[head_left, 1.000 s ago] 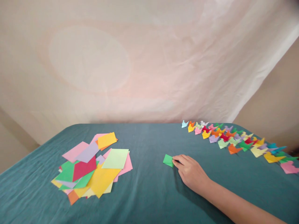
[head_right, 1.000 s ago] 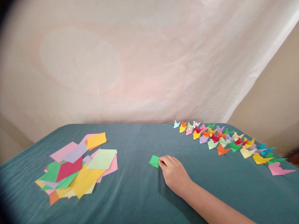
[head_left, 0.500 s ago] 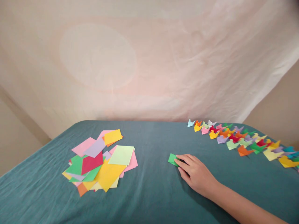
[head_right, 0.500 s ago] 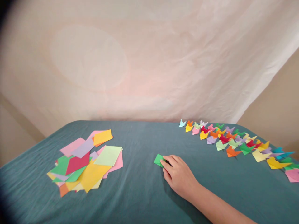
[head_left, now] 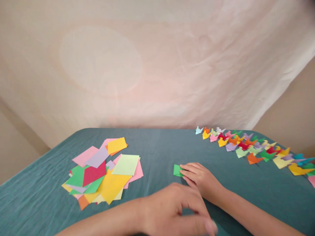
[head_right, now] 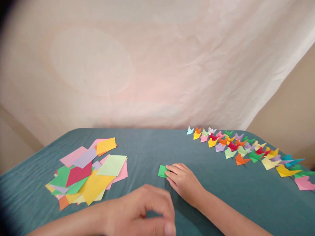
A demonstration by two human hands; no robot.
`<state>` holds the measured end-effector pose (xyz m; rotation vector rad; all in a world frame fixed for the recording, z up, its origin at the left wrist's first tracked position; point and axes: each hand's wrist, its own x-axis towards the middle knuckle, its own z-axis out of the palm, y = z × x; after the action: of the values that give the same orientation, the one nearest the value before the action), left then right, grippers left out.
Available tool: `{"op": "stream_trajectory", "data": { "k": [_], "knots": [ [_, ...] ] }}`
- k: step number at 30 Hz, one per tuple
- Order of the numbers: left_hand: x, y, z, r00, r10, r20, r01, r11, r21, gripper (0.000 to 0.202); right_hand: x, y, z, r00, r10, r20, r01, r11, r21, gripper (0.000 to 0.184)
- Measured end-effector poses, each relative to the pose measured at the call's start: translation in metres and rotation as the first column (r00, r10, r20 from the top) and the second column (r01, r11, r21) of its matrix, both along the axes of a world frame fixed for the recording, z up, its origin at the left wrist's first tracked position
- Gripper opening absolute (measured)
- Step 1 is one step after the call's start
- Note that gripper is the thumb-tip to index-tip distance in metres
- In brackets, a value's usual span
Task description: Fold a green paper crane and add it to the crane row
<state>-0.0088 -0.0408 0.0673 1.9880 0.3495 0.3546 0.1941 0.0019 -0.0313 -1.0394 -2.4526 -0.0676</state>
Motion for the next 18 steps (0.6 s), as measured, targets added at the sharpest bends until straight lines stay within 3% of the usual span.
{"op": "stream_trajectory", "data": {
  "k": [1,3,5,7,11,18],
  "knots": [
    [0.004,0.013,-0.005,0.991,0.131,-0.019,-0.128,0.983,0.131,0.031,0.0,0.0,0.001,1.0,0.013,0.004,-0.013,1.0,-0.004,0.021],
    [0.004,0.038,-0.023,0.92,0.387,-0.053,-0.348,0.874,0.338,0.023,0.0,0.0,0.002,0.999,0.036,0.005,-0.036,0.999,-0.002,0.023],
    [0.0,0.057,-0.045,0.856,0.512,-0.073,-0.427,0.778,0.461,0.021,0.0,0.0,0.002,0.998,0.055,0.001,-0.055,0.998,0.012,0.025],
    [-0.006,0.068,-0.063,0.839,0.542,-0.057,-0.433,0.726,0.534,0.022,0.0,0.0,0.002,0.998,0.068,-0.01,-0.068,0.998,0.006,0.026],
    [-0.01,0.074,-0.079,0.845,0.533,-0.045,-0.42,0.714,0.56,0.028,0.0,-0.001,0.004,0.997,0.054,-0.061,-0.057,0.997,-0.052,0.027],
    [-0.007,0.074,-0.078,0.833,0.55,-0.059,-0.445,0.73,0.518,0.027,-0.004,-0.007,0.005,1.0,0.004,-0.026,-0.005,0.999,-0.046,0.023]
  ]
}}
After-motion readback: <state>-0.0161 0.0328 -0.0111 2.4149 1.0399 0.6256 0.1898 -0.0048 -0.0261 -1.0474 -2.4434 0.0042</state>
